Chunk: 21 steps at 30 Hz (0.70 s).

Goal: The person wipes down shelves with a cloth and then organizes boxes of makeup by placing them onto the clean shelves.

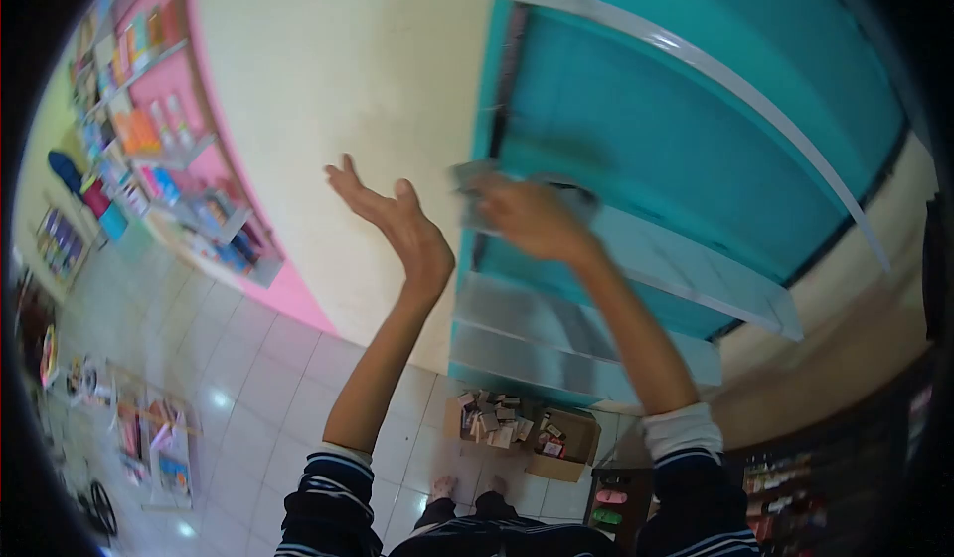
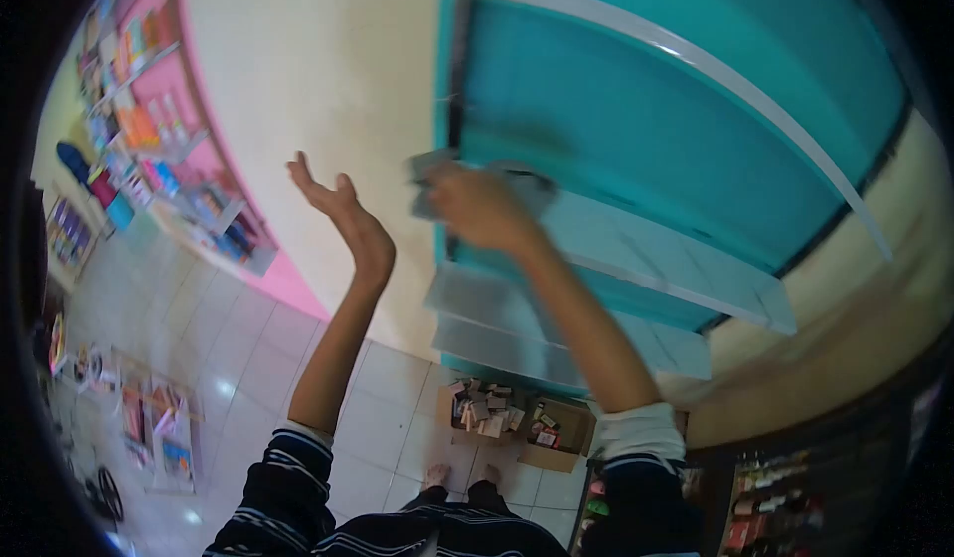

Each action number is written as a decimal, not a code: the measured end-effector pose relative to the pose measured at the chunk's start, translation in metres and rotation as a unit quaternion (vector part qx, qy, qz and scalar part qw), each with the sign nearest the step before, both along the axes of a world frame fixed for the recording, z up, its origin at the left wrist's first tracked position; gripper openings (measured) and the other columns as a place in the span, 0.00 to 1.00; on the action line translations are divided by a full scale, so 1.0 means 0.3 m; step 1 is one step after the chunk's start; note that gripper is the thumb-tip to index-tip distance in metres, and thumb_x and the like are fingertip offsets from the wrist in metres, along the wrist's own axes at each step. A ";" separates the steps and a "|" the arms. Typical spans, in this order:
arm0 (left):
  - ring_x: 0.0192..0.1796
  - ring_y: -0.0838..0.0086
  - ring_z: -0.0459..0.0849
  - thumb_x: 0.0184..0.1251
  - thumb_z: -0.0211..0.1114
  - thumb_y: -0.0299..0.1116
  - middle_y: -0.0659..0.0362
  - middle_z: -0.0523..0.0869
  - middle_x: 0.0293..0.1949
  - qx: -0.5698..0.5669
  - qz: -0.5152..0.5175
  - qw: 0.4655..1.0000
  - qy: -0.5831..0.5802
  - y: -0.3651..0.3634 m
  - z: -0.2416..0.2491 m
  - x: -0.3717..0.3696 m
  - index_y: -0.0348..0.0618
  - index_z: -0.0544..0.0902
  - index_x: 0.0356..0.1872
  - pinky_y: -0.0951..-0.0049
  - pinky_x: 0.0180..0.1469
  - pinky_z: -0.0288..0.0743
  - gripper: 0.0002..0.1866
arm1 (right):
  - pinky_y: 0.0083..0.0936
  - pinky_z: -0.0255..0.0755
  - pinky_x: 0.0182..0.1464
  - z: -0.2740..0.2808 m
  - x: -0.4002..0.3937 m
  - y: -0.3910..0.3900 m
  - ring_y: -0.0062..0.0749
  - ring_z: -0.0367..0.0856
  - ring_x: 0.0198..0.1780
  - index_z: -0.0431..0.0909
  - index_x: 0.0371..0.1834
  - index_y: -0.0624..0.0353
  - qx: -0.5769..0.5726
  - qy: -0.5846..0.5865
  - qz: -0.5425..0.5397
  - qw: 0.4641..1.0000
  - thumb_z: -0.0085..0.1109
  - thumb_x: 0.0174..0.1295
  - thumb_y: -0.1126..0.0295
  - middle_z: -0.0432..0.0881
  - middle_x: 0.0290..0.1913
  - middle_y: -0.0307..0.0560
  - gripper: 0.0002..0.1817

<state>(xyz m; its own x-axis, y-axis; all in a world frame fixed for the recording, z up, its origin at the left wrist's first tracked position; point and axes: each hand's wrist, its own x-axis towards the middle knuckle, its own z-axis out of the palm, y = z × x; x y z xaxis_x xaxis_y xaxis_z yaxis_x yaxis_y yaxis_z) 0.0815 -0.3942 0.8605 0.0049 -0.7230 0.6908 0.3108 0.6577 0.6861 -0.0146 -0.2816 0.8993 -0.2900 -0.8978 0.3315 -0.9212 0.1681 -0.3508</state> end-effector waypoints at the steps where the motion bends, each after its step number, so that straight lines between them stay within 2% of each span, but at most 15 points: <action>1: 0.71 0.58 0.34 0.69 0.40 0.46 0.48 0.44 0.69 -0.030 0.022 0.999 0.009 0.021 0.028 -0.050 0.33 0.41 0.66 0.57 0.68 0.29 0.34 | 0.42 0.68 0.44 -0.023 0.021 -0.014 0.54 0.75 0.43 0.69 0.50 0.65 -0.047 0.138 0.003 0.989 0.43 0.62 0.68 0.76 0.46 0.57 0.17; 2: 0.71 0.56 0.32 0.69 0.40 0.46 0.47 0.43 0.69 -0.050 0.019 0.998 0.024 0.040 0.062 -0.085 0.33 0.41 0.66 0.56 0.68 0.28 0.35 | 0.43 0.67 0.50 -0.038 0.007 0.004 0.53 0.74 0.48 0.69 0.52 0.65 -0.058 0.143 0.017 0.988 0.41 0.63 0.67 0.73 0.52 0.58 0.18; 4: 0.70 0.53 0.29 0.68 0.41 0.48 0.46 0.42 0.69 -0.079 0.024 0.996 0.026 0.078 0.108 -0.135 0.32 0.40 0.66 0.53 0.67 0.26 0.37 | 0.42 0.67 0.50 -0.042 0.002 0.093 0.53 0.74 0.48 0.70 0.51 0.66 -0.057 0.127 -0.032 0.990 0.41 0.62 0.67 0.73 0.52 0.60 0.18; 7: 0.70 0.51 0.25 0.67 0.44 0.51 0.43 0.42 0.68 -0.091 0.016 0.995 -0.027 0.094 0.089 -0.189 0.31 0.39 0.65 0.50 0.66 0.23 0.40 | 0.44 0.67 0.51 -0.044 -0.037 0.283 0.53 0.74 0.49 0.71 0.49 0.67 -0.049 0.087 -0.064 0.993 0.40 0.62 0.66 0.71 0.54 0.62 0.19; 9: 0.69 0.49 0.26 0.67 0.43 0.53 0.43 0.42 0.68 -0.130 0.063 0.989 -0.021 0.076 0.070 -0.220 0.30 0.37 0.65 0.49 0.66 0.21 0.41 | 0.41 0.65 0.53 -0.046 -0.086 0.439 0.54 0.74 0.48 0.71 0.53 0.62 -0.028 0.125 -0.137 0.982 0.37 0.65 0.63 0.73 0.52 0.58 0.20; 11: 0.69 0.47 0.27 0.66 0.44 0.55 0.44 0.43 0.68 -0.140 0.086 0.986 -0.037 0.072 0.066 -0.218 0.29 0.38 0.65 0.49 0.65 0.20 0.42 | 0.45 0.64 0.48 -0.011 -0.114 0.606 0.56 0.74 0.41 0.72 0.51 0.61 0.021 0.075 -0.208 0.975 0.36 0.66 0.61 0.77 0.41 0.61 0.20; 13: 0.69 0.45 0.28 0.66 0.43 0.55 0.37 0.38 0.67 -0.133 0.075 0.986 -0.070 0.087 0.079 -0.202 0.27 0.36 0.65 0.46 0.65 0.22 0.44 | 0.46 0.68 0.45 -0.001 -0.175 0.791 0.57 0.75 0.41 0.73 0.47 0.63 0.094 0.059 -0.302 0.947 0.40 0.63 0.64 0.75 0.48 0.58 0.17; 15: 0.69 0.45 0.28 0.66 0.42 0.56 0.36 0.36 0.67 -0.131 0.072 0.986 -0.070 0.104 0.087 -0.200 0.29 0.39 0.65 0.45 0.65 0.23 0.43 | 0.47 0.67 0.43 -0.018 -0.252 0.985 0.58 0.75 0.39 0.73 0.47 0.63 0.131 0.078 -0.368 0.917 0.40 0.64 0.62 0.77 0.43 0.59 0.18; 17: 0.69 0.46 0.28 0.65 0.42 0.57 0.35 0.35 0.67 -0.130 0.080 0.986 -0.073 0.105 0.083 -0.200 0.30 0.42 0.65 0.44 0.64 0.24 0.42 | 0.46 0.67 0.44 -0.034 -0.302 1.151 0.58 0.75 0.38 0.74 0.47 0.62 0.060 0.116 -0.409 0.903 0.41 0.63 0.60 0.78 0.38 0.60 0.19; 19: 0.69 0.46 0.28 0.65 0.42 0.58 0.34 0.31 0.66 -0.130 0.088 0.986 -0.059 0.101 0.082 -0.204 0.33 0.46 0.66 0.42 0.64 0.26 0.41 | 0.46 0.67 0.46 -0.026 -0.340 1.297 0.58 0.76 0.39 0.73 0.49 0.63 0.062 0.058 -0.484 0.871 0.41 0.63 0.59 0.78 0.39 0.61 0.20; 21: 0.69 0.46 0.29 0.65 0.41 0.58 0.35 0.33 0.66 -0.133 0.090 0.985 -0.060 0.103 0.087 -0.204 0.32 0.45 0.65 0.43 0.64 0.25 0.41 | 0.45 0.67 0.46 -0.029 -0.372 1.403 0.59 0.76 0.40 0.73 0.50 0.62 0.051 0.071 -0.519 0.850 0.40 0.63 0.59 0.78 0.39 0.62 0.21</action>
<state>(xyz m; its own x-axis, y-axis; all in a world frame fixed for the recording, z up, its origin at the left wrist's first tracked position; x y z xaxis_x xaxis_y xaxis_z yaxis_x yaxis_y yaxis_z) 0.0203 -0.3631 0.8867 0.0223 -0.5112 0.8592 0.0995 0.8563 0.5068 -0.1261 0.1391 0.8907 -0.9074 -0.2077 0.3653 -0.2889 0.9396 -0.1834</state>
